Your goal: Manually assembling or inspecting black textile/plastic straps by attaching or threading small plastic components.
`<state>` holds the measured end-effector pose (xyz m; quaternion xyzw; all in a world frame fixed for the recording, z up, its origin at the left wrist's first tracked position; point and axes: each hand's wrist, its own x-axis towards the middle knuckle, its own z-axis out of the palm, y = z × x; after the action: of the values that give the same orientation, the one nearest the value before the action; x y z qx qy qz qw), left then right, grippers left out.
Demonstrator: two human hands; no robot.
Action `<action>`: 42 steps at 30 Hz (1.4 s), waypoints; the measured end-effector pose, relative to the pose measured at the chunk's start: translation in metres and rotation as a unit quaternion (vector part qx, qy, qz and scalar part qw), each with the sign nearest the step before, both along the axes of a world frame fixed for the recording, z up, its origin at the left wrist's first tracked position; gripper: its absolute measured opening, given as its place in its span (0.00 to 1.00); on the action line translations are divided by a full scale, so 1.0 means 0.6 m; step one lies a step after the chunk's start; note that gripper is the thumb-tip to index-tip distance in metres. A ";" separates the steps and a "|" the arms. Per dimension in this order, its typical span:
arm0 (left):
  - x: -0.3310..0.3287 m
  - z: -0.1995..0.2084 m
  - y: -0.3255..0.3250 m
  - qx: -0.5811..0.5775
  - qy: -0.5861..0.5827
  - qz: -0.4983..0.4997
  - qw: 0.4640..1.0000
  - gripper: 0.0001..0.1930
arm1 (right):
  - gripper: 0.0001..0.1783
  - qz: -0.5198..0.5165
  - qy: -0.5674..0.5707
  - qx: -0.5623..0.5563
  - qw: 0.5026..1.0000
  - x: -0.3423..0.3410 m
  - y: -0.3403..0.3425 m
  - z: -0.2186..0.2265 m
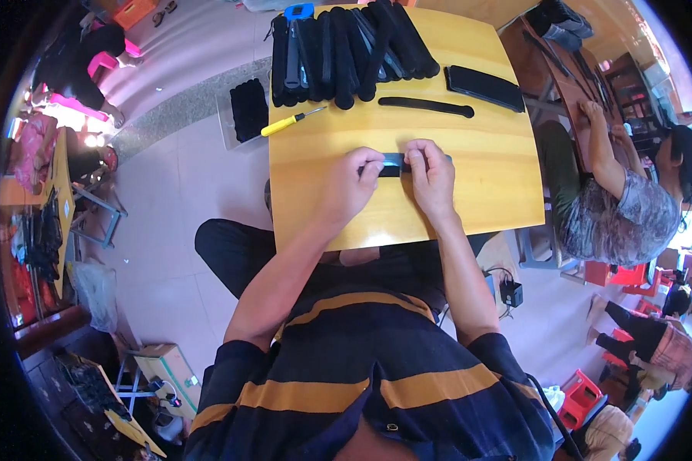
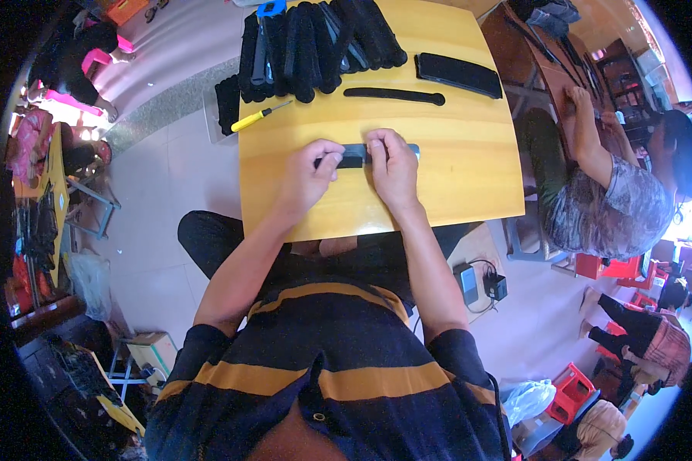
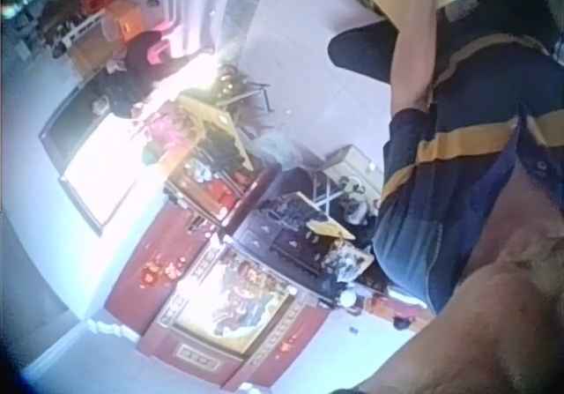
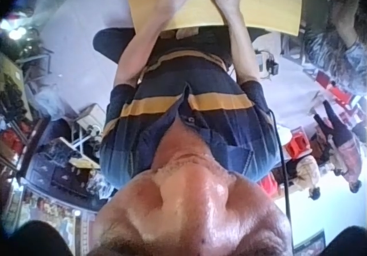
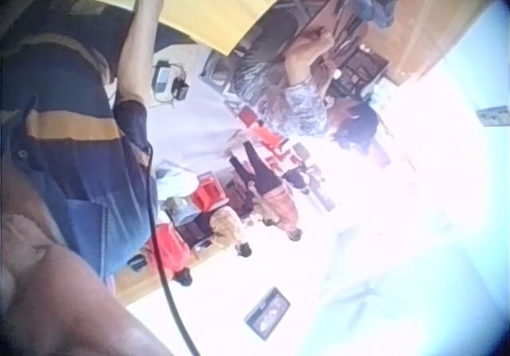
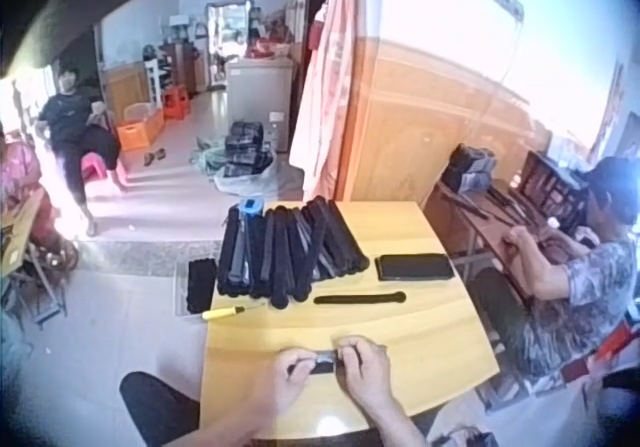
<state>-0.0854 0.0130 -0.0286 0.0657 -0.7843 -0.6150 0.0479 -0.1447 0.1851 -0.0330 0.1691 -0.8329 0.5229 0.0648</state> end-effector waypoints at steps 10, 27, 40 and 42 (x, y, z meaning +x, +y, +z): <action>0.179 0.076 -0.184 0.093 -0.115 0.227 0.963 0.08 | 0.05 -0.026 0.044 0.036 0.998 0.007 -0.007 0.000; 0.264 0.174 -0.200 -0.190 0.067 0.182 0.962 0.05 | 0.24 0.198 0.129 0.115 0.965 0.141 -0.061 0.109; 0.199 0.207 -0.063 -0.159 0.156 -0.071 0.972 0.32 | 0.08 0.104 -0.036 -0.072 0.991 0.185 -0.028 0.098; 0.208 0.179 -0.072 -0.230 0.229 0.026 0.945 0.29 | 0.08 0.070 -0.128 -0.179 0.973 0.187 -0.010 0.102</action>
<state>0.0392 -0.0301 0.0788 -0.0697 -0.8703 -0.4148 0.2562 -0.0325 0.1794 0.0283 0.1448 -0.7131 0.6841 -0.0501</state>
